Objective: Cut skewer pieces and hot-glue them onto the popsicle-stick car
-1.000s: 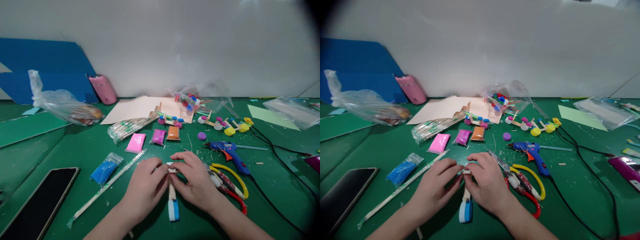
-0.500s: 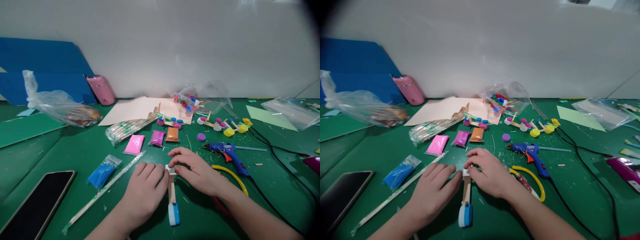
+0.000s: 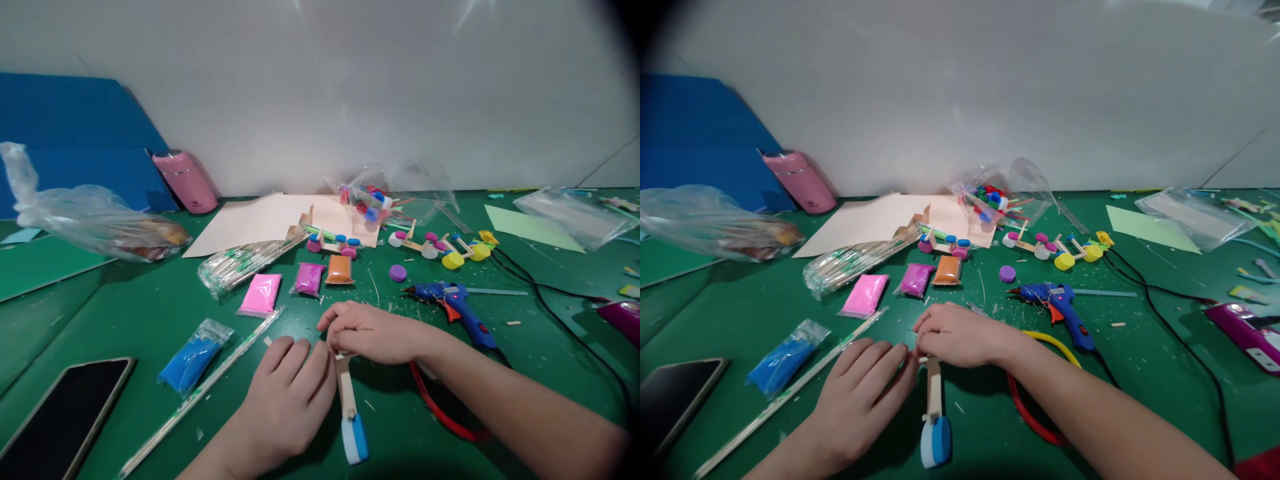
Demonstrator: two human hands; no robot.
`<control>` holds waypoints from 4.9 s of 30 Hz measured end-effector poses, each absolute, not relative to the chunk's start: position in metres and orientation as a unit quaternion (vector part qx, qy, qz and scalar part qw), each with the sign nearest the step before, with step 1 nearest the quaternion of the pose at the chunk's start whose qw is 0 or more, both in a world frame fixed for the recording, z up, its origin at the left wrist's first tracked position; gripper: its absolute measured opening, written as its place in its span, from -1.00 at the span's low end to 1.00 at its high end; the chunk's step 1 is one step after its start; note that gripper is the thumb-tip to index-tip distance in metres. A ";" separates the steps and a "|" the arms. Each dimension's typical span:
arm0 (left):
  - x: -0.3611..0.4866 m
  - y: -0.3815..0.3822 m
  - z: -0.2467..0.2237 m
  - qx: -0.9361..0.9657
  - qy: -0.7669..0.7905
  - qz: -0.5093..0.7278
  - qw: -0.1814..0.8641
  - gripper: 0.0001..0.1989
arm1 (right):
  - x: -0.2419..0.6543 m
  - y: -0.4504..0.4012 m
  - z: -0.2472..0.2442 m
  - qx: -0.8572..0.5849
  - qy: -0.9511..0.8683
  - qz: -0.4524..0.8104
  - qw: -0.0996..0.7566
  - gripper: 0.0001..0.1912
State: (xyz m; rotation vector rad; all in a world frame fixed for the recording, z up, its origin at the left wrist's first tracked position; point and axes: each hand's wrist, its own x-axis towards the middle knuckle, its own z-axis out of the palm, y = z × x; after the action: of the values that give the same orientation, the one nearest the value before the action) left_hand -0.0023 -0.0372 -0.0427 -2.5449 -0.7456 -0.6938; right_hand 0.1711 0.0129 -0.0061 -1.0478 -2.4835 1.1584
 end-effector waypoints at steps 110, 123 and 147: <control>-0.004 -0.045 -0.041 -0.730 -0.487 -0.372 -0.302 -0.90 | 0.168 -0.028 -0.018 -0.398 -0.836 0.267 0.269 -0.86; -0.003 -0.045 -0.040 -0.738 -0.482 -0.378 -0.283 -0.91 | 0.168 -0.029 -0.019 -0.386 -0.826 0.300 0.279 -0.80; 0.008 -0.049 -0.036 -0.730 -0.492 -0.369 -0.298 -0.84 | 0.175 -0.038 -0.035 -0.434 -0.781 0.288 0.344 -0.80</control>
State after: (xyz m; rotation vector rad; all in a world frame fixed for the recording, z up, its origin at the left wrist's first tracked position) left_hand 0.0079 -0.0489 -0.0357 -2.8647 -1.9308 -1.4490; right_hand 0.1752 -0.0384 -0.0349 -1.1280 -2.0294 0.7481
